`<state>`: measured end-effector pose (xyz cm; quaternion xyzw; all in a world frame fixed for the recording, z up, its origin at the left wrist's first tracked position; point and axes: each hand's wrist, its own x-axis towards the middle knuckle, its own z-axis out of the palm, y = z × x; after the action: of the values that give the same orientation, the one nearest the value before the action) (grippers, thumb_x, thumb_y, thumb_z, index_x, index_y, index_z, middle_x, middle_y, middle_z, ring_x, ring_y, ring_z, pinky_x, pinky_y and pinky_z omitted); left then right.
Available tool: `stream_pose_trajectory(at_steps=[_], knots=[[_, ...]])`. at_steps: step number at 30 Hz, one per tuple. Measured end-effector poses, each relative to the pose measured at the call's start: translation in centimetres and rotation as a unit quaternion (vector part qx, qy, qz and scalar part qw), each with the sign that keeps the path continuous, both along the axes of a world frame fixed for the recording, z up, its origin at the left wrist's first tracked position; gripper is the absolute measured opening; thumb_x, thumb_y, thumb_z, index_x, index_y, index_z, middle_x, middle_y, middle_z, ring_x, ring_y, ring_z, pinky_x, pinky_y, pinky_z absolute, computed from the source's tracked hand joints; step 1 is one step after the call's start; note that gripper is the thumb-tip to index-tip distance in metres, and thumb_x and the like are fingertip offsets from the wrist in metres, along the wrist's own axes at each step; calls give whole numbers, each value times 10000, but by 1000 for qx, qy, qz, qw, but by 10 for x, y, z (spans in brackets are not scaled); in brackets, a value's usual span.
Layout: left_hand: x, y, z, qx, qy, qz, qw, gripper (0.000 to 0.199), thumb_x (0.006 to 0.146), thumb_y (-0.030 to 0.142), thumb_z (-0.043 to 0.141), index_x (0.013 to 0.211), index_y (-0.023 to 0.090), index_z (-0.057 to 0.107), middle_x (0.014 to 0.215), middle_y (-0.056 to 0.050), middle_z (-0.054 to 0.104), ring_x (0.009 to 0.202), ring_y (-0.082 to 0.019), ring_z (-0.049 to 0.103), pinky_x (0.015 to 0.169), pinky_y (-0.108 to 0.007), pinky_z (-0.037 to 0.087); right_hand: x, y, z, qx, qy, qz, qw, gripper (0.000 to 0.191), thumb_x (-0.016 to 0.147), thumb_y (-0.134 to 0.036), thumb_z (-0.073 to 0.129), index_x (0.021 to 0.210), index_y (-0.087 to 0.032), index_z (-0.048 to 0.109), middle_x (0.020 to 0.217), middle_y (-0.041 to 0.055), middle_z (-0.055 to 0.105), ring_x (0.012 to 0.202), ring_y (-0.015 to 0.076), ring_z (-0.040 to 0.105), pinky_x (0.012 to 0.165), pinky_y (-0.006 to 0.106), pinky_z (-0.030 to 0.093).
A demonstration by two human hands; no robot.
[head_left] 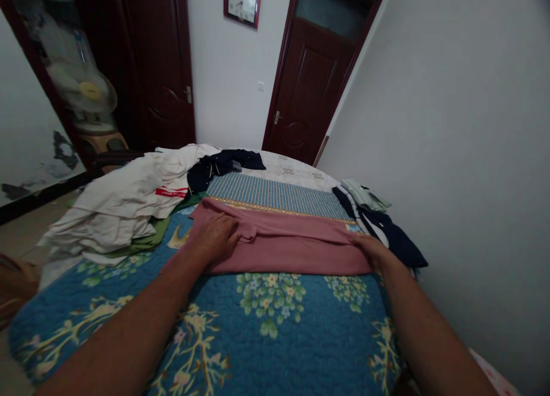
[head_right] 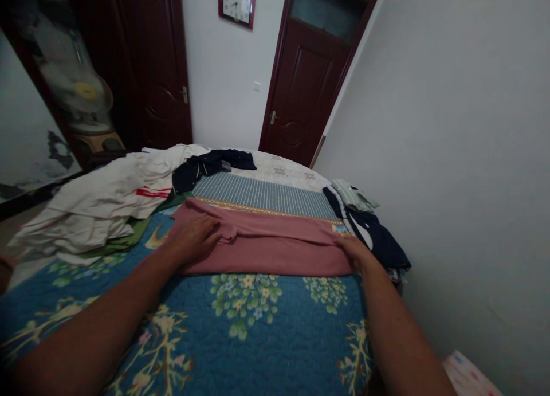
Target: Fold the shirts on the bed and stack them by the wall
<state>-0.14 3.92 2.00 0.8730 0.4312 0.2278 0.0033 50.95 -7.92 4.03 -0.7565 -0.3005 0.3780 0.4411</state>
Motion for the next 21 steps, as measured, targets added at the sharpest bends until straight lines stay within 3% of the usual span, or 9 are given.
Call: stream_pose_trajectory(at_steps=[7, 12, 17, 19, 21], knots=[[-1, 4, 3, -22, 5, -7, 1000, 375, 1027, 394, 537, 1223, 161, 756, 1275, -186, 772, 1226, -346, 695, 1099, -485, 508, -1, 5, 12, -66, 57, -10, 996, 221, 826, -294, 748, 1013, -175, 737, 895, 124, 810, 732, 236, 765, 690, 344, 621], [0, 5, -2, -26, 9, 3, 1000, 390, 1006, 390, 564, 1262, 162, 751, 1347, -193, 752, 1297, -352, 676, 1145, -484, 493, -25, 20, 42, 29, 24, 50, 998, 342, 734, -198, 694, 1076, -191, 718, 910, 65, 797, 687, 191, 716, 629, 285, 565], [0, 3, -1, -36, -3, 9, 999, 373, 994, 377, 580, 1250, 174, 759, 1338, -194, 756, 1292, -347, 678, 1141, -481, 496, -91, 46, 68, 103, -106, 128, 981, 486, 741, -223, 681, 1226, -208, 707, 1102, 67, 785, 888, 212, 734, 759, 288, 572], [-1, 2, 0, -41, -5, 8, 999, 371, 987, 373, 593, 1260, 179, 753, 1347, -189, 753, 1289, -344, 676, 1135, -481, 496, -130, 55, 62, 117, -218, 158, 956, 461, 784, -222, 654, 1241, -203, 721, 1169, 75, 774, 978, 220, 727, 838, 289, 559], [-1, 1, 0, -37, -8, 6, 999, 351, 987, 364, 596, 1242, 182, 754, 1334, -187, 756, 1279, -340, 678, 1126, -480, 499, -170, 60, 46, 113, -299, 188, 929, 461, 836, -201, 610, 1284, -196, 718, 1207, 87, 772, 1045, 232, 724, 906, 298, 543]])
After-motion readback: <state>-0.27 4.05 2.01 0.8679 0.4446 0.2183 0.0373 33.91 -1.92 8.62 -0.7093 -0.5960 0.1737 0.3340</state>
